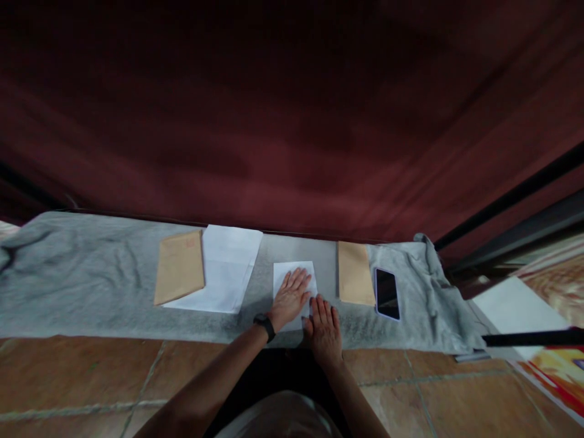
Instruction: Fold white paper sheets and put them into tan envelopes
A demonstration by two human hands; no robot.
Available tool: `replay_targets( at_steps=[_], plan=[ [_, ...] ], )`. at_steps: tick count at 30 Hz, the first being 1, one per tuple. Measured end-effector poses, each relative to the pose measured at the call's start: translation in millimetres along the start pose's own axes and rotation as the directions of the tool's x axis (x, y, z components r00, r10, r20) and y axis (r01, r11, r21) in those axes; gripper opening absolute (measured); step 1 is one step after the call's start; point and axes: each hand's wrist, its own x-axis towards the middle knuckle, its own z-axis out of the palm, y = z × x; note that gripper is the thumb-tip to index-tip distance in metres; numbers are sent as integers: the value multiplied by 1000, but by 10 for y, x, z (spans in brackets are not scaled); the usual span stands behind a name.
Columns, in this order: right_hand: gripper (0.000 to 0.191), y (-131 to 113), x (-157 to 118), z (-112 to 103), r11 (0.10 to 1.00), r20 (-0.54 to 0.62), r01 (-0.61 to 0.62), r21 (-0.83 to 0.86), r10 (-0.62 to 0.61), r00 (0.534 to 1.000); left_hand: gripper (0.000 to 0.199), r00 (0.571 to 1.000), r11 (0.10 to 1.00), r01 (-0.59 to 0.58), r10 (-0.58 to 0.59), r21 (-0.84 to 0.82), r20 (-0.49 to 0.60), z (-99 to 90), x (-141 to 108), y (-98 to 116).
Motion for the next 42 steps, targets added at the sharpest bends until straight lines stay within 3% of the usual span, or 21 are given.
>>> replay_targets(
  at_steps=[5, 11, 21, 25, 28, 30, 31, 34, 36, 39, 42],
  plan=[
    [55, 16, 0, 11, 1000, 10, 4, -5, -4, 1000, 49, 999, 1000, -30, 30, -1, 39, 65, 165, 35],
    [53, 10, 4, 18, 1000, -2, -4, 3, 4, 1000, 51, 999, 999, 36, -36, -4, 3, -20, 216, -243],
    [54, -1, -3, -12, 1000, -18, -8, 16, 8, 1000, 54, 970, 974, 224, -221, 17, -102, -145, 18, -686],
    [54, 5, 2, -3, 1000, 1, -11, 13, 11, 1000, 55, 941, 951, 309, -308, -17, -137, -156, -124, -684],
    [53, 5, 4, 13, 1000, 17, -22, -2, 22, 1000, 55, 915, 922, 361, -380, -142, -136, -143, -303, -563],
    [52, 1, 4, 24, 1000, 21, -27, -15, 27, 999, 53, 886, 854, 396, -452, -339, -103, -145, -427, -439],
    [53, 0, 3, 28, 999, 20, -27, -21, 27, 999, 52, 849, 765, 429, -524, -480, -75, -153, -481, -376],
    [53, 1, -2, 41, 999, 0, -14, -32, 14, 1000, 51, 668, 344, 487, -739, -803, 88, -208, -582, -233],
    [53, 8, -5, 49, 999, -19, -5, -33, 5, 1000, 50, 585, 171, 484, -793, -859, 172, -263, -601, -195],
    [53, 21, -13, 63, 1000, -31, -1, -30, 0, 1000, 47, 564, 124, 481, -802, -868, 198, -340, -597, -172],
    [53, 25, -24, 81, 1000, -24, 2, -14, -3, 1000, 39, 593, 125, 470, -778, -874, 207, -375, -579, -89]
  ],
)
